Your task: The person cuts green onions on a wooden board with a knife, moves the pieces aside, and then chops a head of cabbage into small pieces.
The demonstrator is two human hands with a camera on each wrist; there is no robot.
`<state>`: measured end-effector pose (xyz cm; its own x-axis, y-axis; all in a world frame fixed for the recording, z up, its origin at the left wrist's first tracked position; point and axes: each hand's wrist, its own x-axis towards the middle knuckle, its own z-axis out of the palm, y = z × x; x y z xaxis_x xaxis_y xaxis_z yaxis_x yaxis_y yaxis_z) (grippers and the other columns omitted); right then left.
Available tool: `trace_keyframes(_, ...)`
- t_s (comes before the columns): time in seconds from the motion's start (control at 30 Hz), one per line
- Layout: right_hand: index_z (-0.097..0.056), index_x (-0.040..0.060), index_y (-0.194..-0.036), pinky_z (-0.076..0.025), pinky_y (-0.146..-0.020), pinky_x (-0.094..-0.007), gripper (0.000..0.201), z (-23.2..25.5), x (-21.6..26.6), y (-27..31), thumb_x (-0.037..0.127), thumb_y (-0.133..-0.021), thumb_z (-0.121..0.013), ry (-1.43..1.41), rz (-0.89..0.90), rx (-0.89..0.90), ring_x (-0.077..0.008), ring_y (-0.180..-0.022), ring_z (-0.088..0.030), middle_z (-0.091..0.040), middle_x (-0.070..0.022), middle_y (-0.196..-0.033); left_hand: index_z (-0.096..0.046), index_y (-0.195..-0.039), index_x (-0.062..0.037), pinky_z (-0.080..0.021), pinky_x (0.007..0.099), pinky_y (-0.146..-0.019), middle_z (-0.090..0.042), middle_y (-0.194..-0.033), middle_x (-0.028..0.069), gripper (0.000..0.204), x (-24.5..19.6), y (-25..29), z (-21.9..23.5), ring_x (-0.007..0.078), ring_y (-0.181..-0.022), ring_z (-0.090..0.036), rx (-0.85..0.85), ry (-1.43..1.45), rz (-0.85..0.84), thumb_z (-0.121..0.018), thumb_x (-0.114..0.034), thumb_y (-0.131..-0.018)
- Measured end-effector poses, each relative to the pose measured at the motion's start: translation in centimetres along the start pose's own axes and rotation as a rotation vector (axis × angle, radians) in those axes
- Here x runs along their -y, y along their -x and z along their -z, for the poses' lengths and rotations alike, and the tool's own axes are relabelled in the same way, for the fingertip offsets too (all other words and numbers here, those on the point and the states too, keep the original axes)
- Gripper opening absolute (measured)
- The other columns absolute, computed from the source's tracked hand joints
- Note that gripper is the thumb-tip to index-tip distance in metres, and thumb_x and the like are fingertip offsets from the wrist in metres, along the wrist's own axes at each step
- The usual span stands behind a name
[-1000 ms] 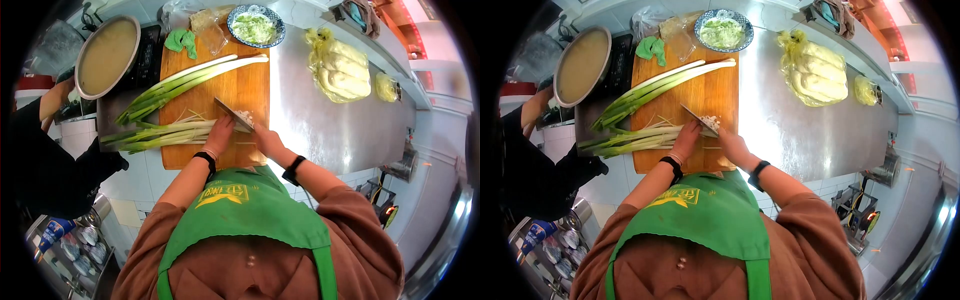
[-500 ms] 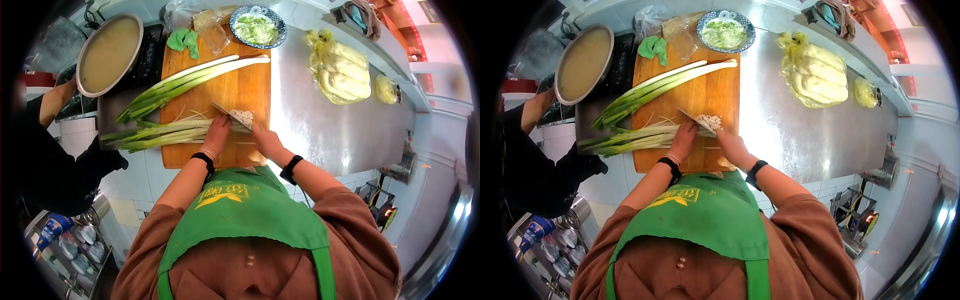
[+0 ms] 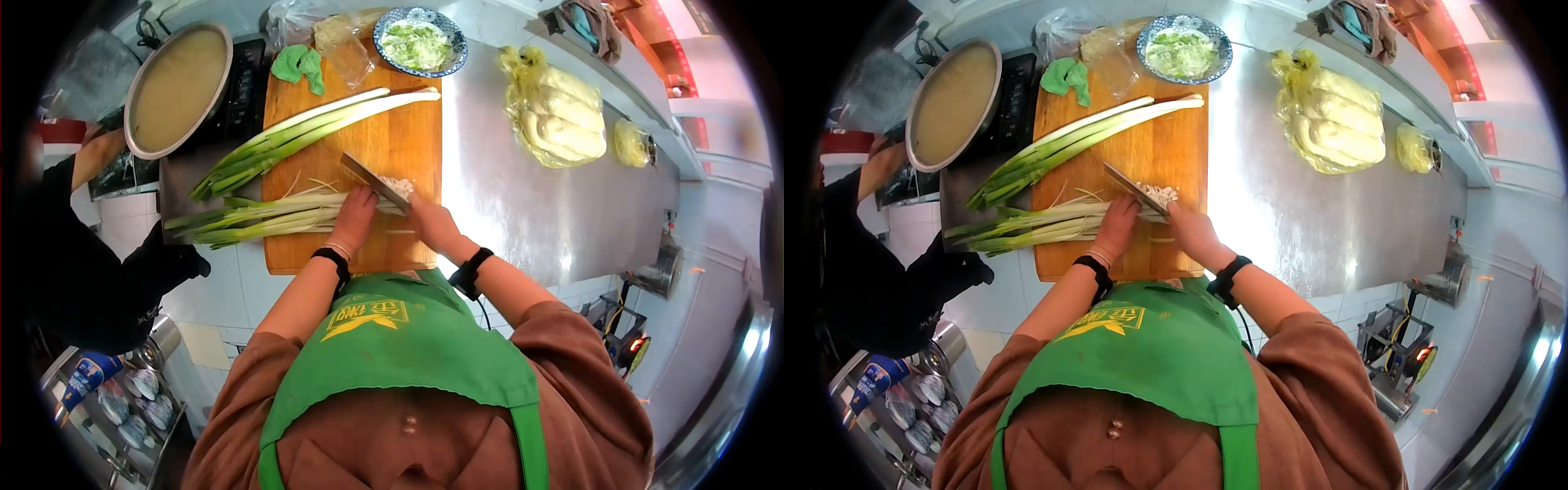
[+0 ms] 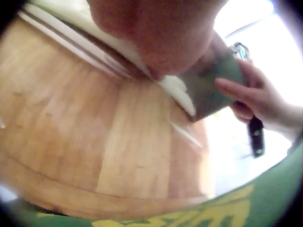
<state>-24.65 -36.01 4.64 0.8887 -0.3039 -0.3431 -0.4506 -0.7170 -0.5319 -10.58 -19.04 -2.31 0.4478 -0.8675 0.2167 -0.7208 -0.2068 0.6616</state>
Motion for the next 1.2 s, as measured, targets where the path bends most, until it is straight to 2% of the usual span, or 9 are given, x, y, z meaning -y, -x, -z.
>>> trace_keyframes(0.13, -0.049, 0.0083, -0.116, -0.053, -0.063, -0.0531, 0.021, 3.1, 1.4, 1.6, 0.016, -0.099, -0.059, 0.039, 0.004, -0.076, -0.0461, -0.072, -0.065, -0.065, -0.0226, -0.077, -0.06, -0.104, -0.0006, -0.048, 0.0454, -0.096, -0.057, -0.116, 0.0181, 0.03, 0.4, -0.1, 0.3, 0.0397, -0.11, -0.054, 0.008, 0.04, -0.042, -0.066, 0.005, -0.075)
trace_keyframes(0.2, -0.048, 0.0034, -0.109, -0.052, -0.067, -0.0523, 0.017, 5.4, 2.8, 2.8, 0.001, -0.093, -0.051, 0.07, 0.045, 0.04, -0.0441, -0.081, -0.066, -0.065, -0.0208, -0.086, -0.059, -0.105, -0.0009, -0.048, 0.0458, -0.096, -0.056, -0.116, 0.0179, 0.031, 0.4, 0.1, 0.4, 0.0396, -0.11, -0.053, -0.004, 0.021, -0.033, -0.067, 0.004, -0.075)
trace_keyframes(0.43, -0.049, 0.0053, -0.107, -0.052, -0.068, -0.0528, 0.011, -0.6, 0.8, -0.1, 0.009, -0.098, -0.054, 0.045, 0.077, -0.018, -0.045, -0.082, -0.066, -0.067, -0.0234, -0.09, -0.061, -0.105, -0.0036, -0.048, 0.0439, -0.096, -0.058, -0.117, 0.0154, 0.033, 0.4, 0.0, 0.3, 0.0357, -0.109, -0.055, 0.026, -0.044, 0.011, -0.069, -0.003, -0.074)
trace_keyframes(0.5, -0.046, 0.0037, -0.104, -0.051, -0.068, -0.0549, 0.015, -1.0, 1.0, -0.8, 0.002, -0.092, -0.055, 0.054, 0.107, -0.049, -0.0466, -0.079, -0.065, -0.065, -0.0226, -0.083, -0.06, -0.105, -0.0031, -0.047, 0.0459, -0.095, -0.057, -0.113, 0.0166, 0.034, 0.2, 0.0, 1.3, 0.0379, -0.108, -0.054, 0.004, -0.064, -0.029, -0.069, 0.0, -0.073)
trace_keyframes(0.73, -0.051, 0.0066, -0.108, -0.051, -0.062, -0.0533, 0.014, 1.8, 0.8, -0.3, 0.016, -0.099, -0.056, -0.018, 0.04, -0.057, -0.0433, -0.076, -0.066, -0.067, -0.0233, -0.086, -0.058, -0.105, -0.003, -0.047, 0.0467, -0.094, -0.058, -0.111, 0.019, 0.033, 1.3, -0.1, 1.7, 0.0398, -0.106, -0.055, 0.06, 0.003, -0.048, -0.066, 0.002, -0.073)
trace_keyframes(0.8, -0.048, 0.0051, -0.107, -0.052, -0.065, -0.0532, 0.019, 3.0, 0.3, 0.7, 0.003, -0.09, -0.056, 0.115, 0.076, -0.065, -0.0445, -0.076, -0.066, -0.065, -0.022, -0.08, -0.06, -0.106, -0.0029, -0.048, 0.0452, -0.094, -0.059, -0.113, 0.0179, 0.03, 0.4, -0.7, 0.0, 0.0383, -0.107, -0.056, 0.082, 0.002, -0.066, -0.062, 0.002, -0.076)
trace_keyframes(1.0, -0.049, 0.0038, -0.11, -0.053, -0.064, -0.0519, 0.022, 5.4, 0.8, 4.3, 0.001, -0.088, -0.054, 0.13, 0.064, 0.058, -0.0428, -0.077, -0.067, -0.066, -0.0204, -0.088, -0.062, -0.108, -0.0025, -0.051, 0.0436, -0.093, -0.061, -0.117, 0.0163, 0.029, -1.2, -0.9, -1.0, 0.036, -0.108, -0.058, 0.068, -0.045, -0.05, -0.059, 0.0, -0.08)
trace_keyframes(1.1, -0.05, 0.0081, -0.112, -0.055, -0.063, -0.0461, 0.013, 1.2, -1.4, 2.9, 0.016, -0.102, -0.052, 0.159, 0.087, -0.042, -0.0407, -0.073, -0.067, -0.067, -0.0189, -0.089, -0.062, -0.108, -0.0028, -0.051, 0.0436, -0.093, -0.061, -0.118, 0.0159, 0.029, -1.1, -0.6, -1.2, 0.0357, -0.109, -0.058, 0.061, -0.049, -0.042, -0.059, 0.0, -0.08)
trace_keyframes(1.2, -0.048, 0.005, -0.107, -0.053, -0.068, -0.0514, 0.017, 1.5, -1.1, 0.3, 0.006, -0.092, -0.056, -0.046, -0.024, 0.096, -0.0429, -0.082, -0.067, -0.065, -0.0224, -0.09, -0.061, -0.107, -0.0029, -0.051, 0.0434, -0.093, -0.061, -0.118, 0.0155, 0.029, -0.6, -0.8, -1.3, 0.0357, -0.109, -0.058, 0.057, -0.044, -0.03, -0.06, 0.001, -0.079)
